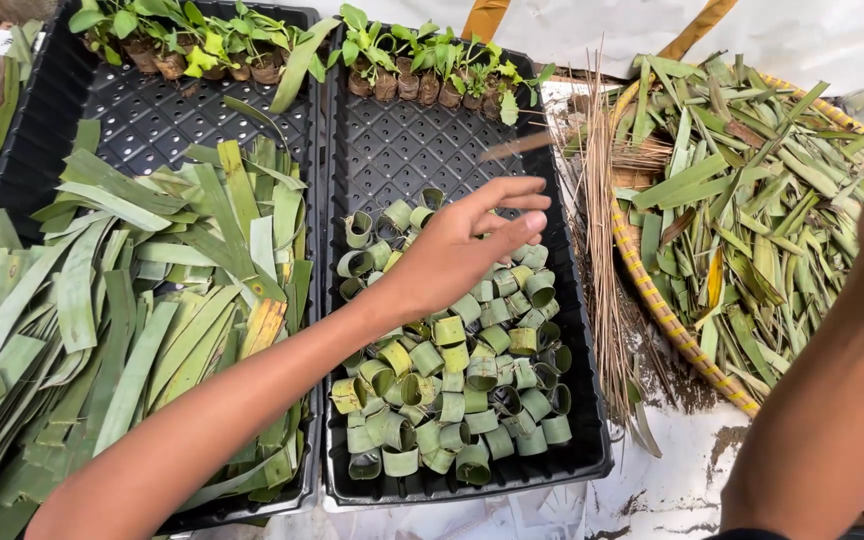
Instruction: Folding long green leaves into small circular loops and arranging them in a plastic tray as part of an incense stick packaging process.
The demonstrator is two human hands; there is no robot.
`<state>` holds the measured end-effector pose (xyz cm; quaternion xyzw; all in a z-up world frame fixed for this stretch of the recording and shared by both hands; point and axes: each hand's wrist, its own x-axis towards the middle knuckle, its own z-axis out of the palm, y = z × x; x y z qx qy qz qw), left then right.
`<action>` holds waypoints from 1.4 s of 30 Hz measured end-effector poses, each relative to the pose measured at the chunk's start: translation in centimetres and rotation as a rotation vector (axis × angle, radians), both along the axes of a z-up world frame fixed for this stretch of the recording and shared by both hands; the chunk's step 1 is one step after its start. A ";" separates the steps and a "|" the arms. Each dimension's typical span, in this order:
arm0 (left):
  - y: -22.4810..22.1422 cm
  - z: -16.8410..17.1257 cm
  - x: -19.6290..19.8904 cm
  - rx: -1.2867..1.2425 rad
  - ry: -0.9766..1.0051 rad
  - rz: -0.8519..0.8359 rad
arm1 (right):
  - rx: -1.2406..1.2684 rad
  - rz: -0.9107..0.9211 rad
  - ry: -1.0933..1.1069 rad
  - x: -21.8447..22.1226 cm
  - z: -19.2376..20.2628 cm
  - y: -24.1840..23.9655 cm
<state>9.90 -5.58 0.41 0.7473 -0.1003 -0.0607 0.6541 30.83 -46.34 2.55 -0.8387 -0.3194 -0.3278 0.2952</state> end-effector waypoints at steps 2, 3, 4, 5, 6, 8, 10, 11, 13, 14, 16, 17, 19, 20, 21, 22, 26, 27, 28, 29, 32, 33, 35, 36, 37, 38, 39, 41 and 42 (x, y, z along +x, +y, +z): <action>0.1 -0.3 -0.2 -0.400 -0.049 -0.014 | 0.730 0.068 0.641 -14.9 6.5 11.9; 0.1 -0.2 -0.8 -0.404 -0.049 -0.005 | 0.723 0.074 0.646 -16.2 5.5 12.1; 0.2 -0.1 -1.3 -0.482 -0.073 0.085 | 0.785 0.128 0.649 -17.4 4.5 12.3; 0.3 0.0 -1.8 -0.554 -0.096 0.170 | 0.854 0.180 0.650 -18.8 3.3 12.5; 0.3 -0.4 -2.2 -0.552 -0.095 0.174 | 0.855 0.182 0.654 -19.9 2.4 12.7; 0.4 -1.0 -2.6 -0.560 -0.212 0.343 | 0.953 0.086 0.743 -21.6 1.0 13.2; 0.6 -1.1 -3.4 -0.483 -0.264 0.368 | 0.867 0.071 0.787 -22.0 -0.8 12.3; 0.8 -1.2 -3.8 -0.401 -0.303 0.390 | 0.787 0.048 0.838 -22.2 -1.8 11.8; 1.1 -1.6 -4.2 -0.337 -0.349 0.385 | 0.514 -0.163 0.927 -22.7 -0.1 12.7; 1.2 -1.9 -4.4 -0.273 -0.392 0.375 | 0.231 -0.366 1.000 -23.0 0.7 13.2; 0.9 -3.1 -5.0 -0.232 -0.334 0.344 | -0.029 -0.381 0.759 -23.8 -0.6 13.4; 0.7 -3.6 -5.0 -0.192 -0.286 0.307 | -0.276 -0.386 0.501 -24.0 -1.1 13.5; 0.2 -3.1 -5.6 -0.243 -0.229 0.243 | -0.248 -0.200 0.584 -25.0 0.3 16.7; -0.1 -3.0 -6.2 -0.295 -0.165 0.178 | -0.220 -0.012 0.669 -25.7 0.9 18.3; -0.3 -3.1 -6.5 -0.294 -0.164 0.178 | -0.219 -0.012 0.669 -25.8 0.0 19.3; -0.5 -3.1 -6.9 -0.224 -0.223 0.130 | -0.209 0.063 0.658 -26.0 -0.8 20.3; -0.5 -4.0 -7.8 -0.142 -0.293 0.196 | -0.096 0.160 0.521 -26.2 -4.2 22.9; 0.0 -4.0 -8.0 -0.139 -0.294 0.202 | -0.095 0.167 0.521 -26.3 -3.9 23.2; 0.6 -4.0 -8.2 -0.140 -0.281 0.234 | -0.092 0.163 0.510 -26.4 -3.6 23.4; 1.1 -4.1 -8.4 -0.143 -0.266 0.266 | -0.090 0.158 0.503 -26.6 -3.3 23.6; 2.8 -3.8 -9.1 -0.026 -0.231 0.233 | -0.170 0.223 0.606 -27.1 -3.1 23.0; 2.9 -4.0 -9.4 -0.028 -0.225 0.240 | -0.174 0.228 0.611 -27.3 -3.2 23.1; 3.2 -4.4 -9.8 0.005 -0.200 0.167 | -0.176 0.221 0.656 -27.7 -3.4 23.5; 3.0 -4.6 -10.1 0.005 -0.195 0.174 | -0.179 0.227 0.660 -27.9 -3.7 23.7; 2.8 -4.9 -10.3 0.065 -0.190 0.147 | -0.188 0.271 0.613 -28.1 -3.9 24.0; 2.6 -5.1 -10.5 0.124 -0.185 0.119 | -0.197 0.315 0.566 -28.2 -4.1 24.2; 2.6 -5.2 -10.6 0.124 -0.184 0.124 | -0.199 0.320 0.566 -28.3 -4.6 24.2; 2.6 -5.6 -10.8 0.100 -0.150 0.152 | -0.312 0.197 0.403 -28.5 -5.6 24.4; 3.0 -5.5 -10.8 0.096 -0.148 0.159 | -0.317 0.203 0.405 -28.6 -5.7 24.6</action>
